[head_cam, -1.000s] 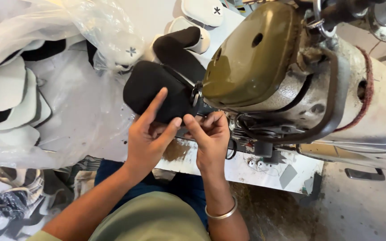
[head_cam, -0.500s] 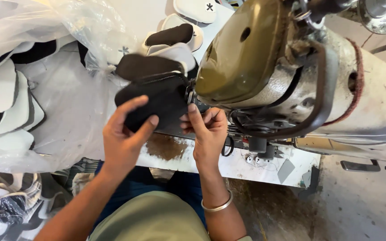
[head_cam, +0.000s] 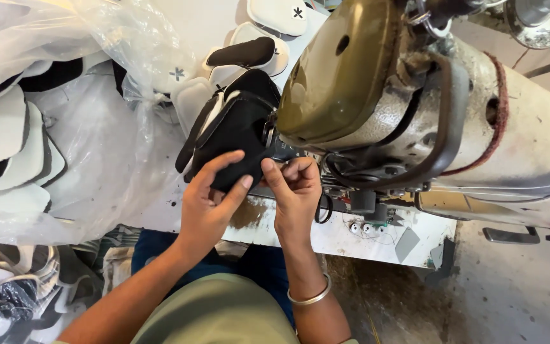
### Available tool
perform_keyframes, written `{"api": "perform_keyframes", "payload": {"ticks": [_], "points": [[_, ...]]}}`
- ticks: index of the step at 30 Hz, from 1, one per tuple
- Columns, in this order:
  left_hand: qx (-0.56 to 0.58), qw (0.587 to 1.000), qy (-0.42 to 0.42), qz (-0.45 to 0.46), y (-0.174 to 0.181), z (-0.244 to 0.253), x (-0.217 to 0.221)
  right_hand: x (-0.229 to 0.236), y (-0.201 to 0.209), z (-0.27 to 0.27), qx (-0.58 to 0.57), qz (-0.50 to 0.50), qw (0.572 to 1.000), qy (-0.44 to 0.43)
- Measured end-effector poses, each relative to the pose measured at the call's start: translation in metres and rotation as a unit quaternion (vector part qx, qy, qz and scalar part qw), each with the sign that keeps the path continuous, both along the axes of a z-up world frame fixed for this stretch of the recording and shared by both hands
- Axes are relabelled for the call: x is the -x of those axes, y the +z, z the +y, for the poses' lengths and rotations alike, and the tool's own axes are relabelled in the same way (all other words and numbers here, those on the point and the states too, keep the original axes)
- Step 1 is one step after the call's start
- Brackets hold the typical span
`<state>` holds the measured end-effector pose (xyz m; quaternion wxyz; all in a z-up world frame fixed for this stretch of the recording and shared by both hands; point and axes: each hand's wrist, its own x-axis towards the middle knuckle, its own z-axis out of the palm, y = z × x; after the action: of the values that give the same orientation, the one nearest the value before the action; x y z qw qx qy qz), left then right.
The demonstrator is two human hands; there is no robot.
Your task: The person uses a sewing machine to stitch the edges of black and white slipper components. They repeatedly pick up a slipper, guide it under the machine's needle to sew the perimeter, and then place the finished item on a pile to the right.
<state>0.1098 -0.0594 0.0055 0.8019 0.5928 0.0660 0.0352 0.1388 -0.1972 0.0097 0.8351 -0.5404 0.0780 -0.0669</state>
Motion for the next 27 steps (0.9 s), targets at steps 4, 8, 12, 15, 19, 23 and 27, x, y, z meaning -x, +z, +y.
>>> {"api": "perform_keyframes", "payload": {"ticks": [4, 8, 12, 15, 19, 23, 27], "points": [[0.021, 1.000, -0.016, -0.007, 0.012, 0.000, -0.012, 0.003, 0.007, -0.006, 0.035, 0.003, 0.999, 0.008], [-0.025, 0.999, -0.018, 0.019, 0.029, 0.004, -0.025, 0.017, 0.029, -0.058, 0.204, 0.065, 0.974, -0.075], [-0.072, 0.997, -0.034, -0.004, 0.037, 0.011, -0.042, 0.025, 0.041, -0.175, 0.577, -0.236, 0.653, -0.430], [-0.060, 0.996, -0.065, -0.013, 0.031, 0.018, -0.061, 0.032, 0.035, -0.210, 0.626, -0.207, 0.586, -0.470], [0.006, 0.994, -0.111, -0.001, 0.033, 0.035, -0.067, 0.044, -0.020, -0.218, 0.747, -0.182, 0.477, -0.425], [-0.101, 0.991, -0.076, -0.042, 0.030, 0.070, -0.033, 0.043, -0.024, -0.261, 0.703, -0.233, 0.515, -0.431], [-0.466, 0.866, 0.118, -0.141, -0.006, 0.139, -0.005, 0.049, 0.015, -0.232, 0.666, -0.246, 0.579, -0.401]]}}
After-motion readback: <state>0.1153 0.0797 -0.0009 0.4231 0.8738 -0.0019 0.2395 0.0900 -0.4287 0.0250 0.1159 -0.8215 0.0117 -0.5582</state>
